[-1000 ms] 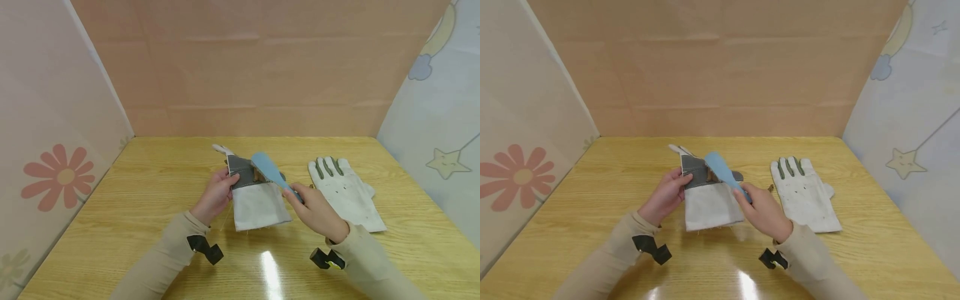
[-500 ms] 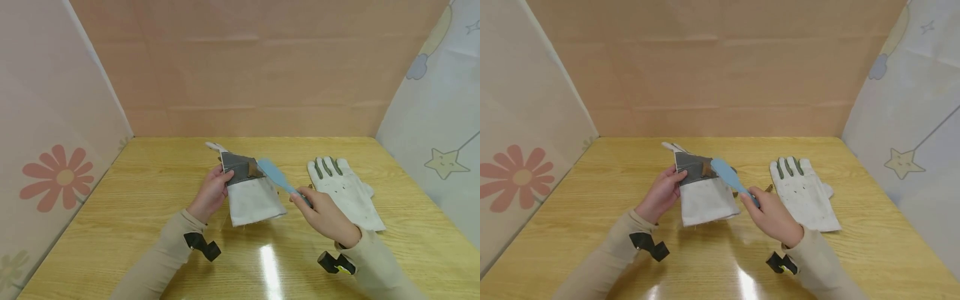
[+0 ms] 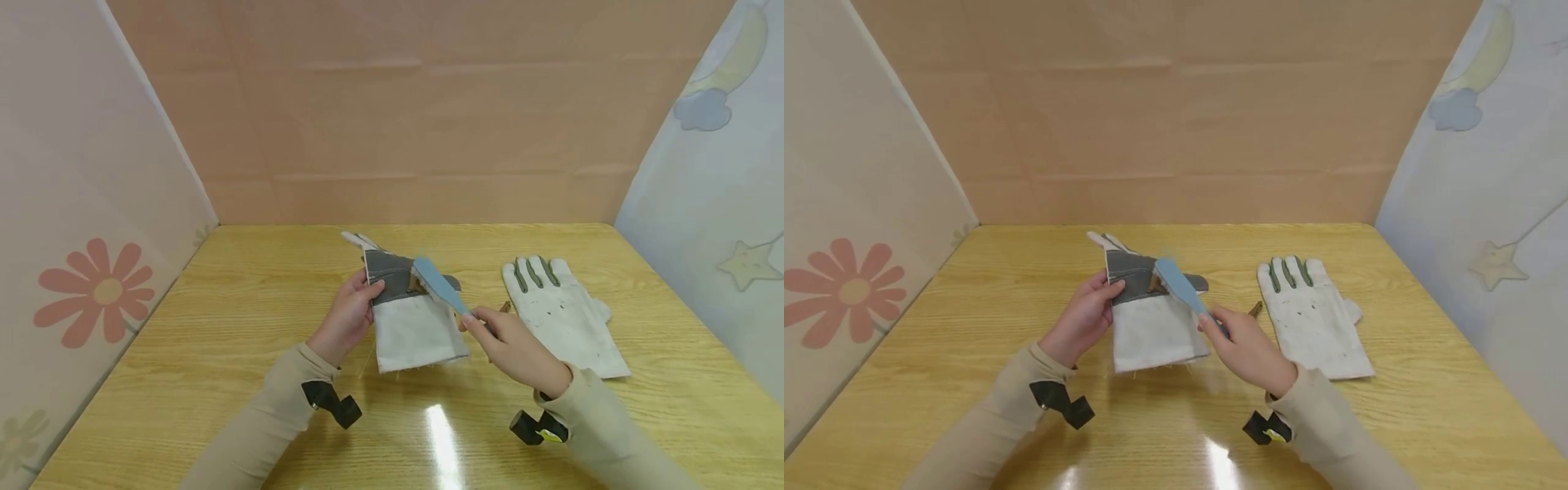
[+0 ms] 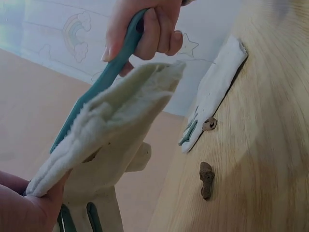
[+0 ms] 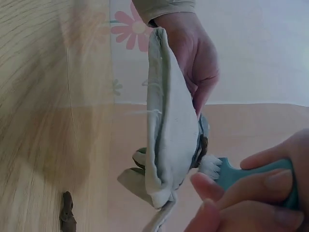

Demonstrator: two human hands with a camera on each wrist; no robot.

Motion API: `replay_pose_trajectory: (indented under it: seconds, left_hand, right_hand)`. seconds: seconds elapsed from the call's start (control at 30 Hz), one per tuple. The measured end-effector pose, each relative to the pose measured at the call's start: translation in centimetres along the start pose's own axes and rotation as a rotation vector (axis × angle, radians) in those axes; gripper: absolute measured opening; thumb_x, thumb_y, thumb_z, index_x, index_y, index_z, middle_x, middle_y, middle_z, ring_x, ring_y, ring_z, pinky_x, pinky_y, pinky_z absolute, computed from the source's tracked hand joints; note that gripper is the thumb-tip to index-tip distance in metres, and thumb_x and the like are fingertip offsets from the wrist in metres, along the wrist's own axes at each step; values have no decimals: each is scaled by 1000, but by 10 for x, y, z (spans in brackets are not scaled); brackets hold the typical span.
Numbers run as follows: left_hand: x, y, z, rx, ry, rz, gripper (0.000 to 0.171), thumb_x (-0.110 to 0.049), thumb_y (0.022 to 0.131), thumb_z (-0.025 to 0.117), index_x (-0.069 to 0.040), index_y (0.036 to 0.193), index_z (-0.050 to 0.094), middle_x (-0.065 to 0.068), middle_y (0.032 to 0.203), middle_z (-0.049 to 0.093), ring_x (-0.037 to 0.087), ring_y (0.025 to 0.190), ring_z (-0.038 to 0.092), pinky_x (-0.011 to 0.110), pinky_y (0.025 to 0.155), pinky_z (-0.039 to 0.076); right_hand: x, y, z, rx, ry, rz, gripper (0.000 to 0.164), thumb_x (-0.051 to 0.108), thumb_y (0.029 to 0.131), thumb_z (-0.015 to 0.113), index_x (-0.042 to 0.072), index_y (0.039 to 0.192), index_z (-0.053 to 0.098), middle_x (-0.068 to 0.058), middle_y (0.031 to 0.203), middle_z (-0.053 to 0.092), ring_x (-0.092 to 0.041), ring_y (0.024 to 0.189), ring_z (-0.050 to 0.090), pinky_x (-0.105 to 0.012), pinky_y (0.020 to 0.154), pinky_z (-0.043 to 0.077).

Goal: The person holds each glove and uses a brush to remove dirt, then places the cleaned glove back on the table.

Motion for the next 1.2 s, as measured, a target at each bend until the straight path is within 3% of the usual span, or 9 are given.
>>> replay_pose_trajectory:
  seconds: [0.2, 0.47, 0.6, 0.9, 1.2]
  left_hand:
    - [0, 0, -2, 8, -9, 5, 45, -7, 100, 33, -3, 145, 28, 18, 142, 45, 14, 105, 62, 23, 76, 53]
    - [-1, -1, 1, 45, 12, 15, 45, -6, 101, 33, -2, 145, 28, 18, 143, 44, 24, 115, 58, 25, 79, 54]
    - [0, -2, 3, 54, 15, 7, 45, -6, 101, 32, -3, 146, 27, 18, 143, 43, 27, 118, 55, 25, 80, 54]
    - [1, -2, -4, -28, -9, -5, 45, -6, 101, 33, -5, 145, 27, 16, 143, 44, 28, 121, 53, 25, 82, 53]
    - [1, -2, 3, 51, -18, 2, 47, -4, 100, 32, -2, 146, 24, 18, 145, 40, 33, 126, 46, 29, 86, 53]
  right_hand:
    - [3, -8, -7, 44, -37, 39, 34, 28, 102, 37, 5, 103, 62, 8, 50, 28, -3, 41, 20, -24, 42, 29]
    - [7, -2, -13, -58, 4, -11, 32, 25, 102, 38, 4, 99, 61, 5, 55, 36, -6, 45, 38, -25, 47, 38]
    - [3, 3, -7, -4, 23, 16, 34, 27, 102, 37, 3, 102, 61, 5, 53, 36, -7, 45, 38, -26, 48, 39]
    - [0, -6, -6, 101, 13, 75, 35, 30, 102, 36, 5, 103, 60, 7, 52, 29, -6, 42, 30, -26, 43, 34]
    - [4, -5, -13, -26, 12, 19, 33, 26, 102, 38, 4, 102, 62, 5, 55, 36, -5, 43, 35, -25, 44, 36]
Point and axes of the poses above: each hand's wrist, its own y-axis towards the middle knuckle, its own z-axis out of the palm, x = y × z, the point moved 4 cm from there along y, towards the middle knuckle
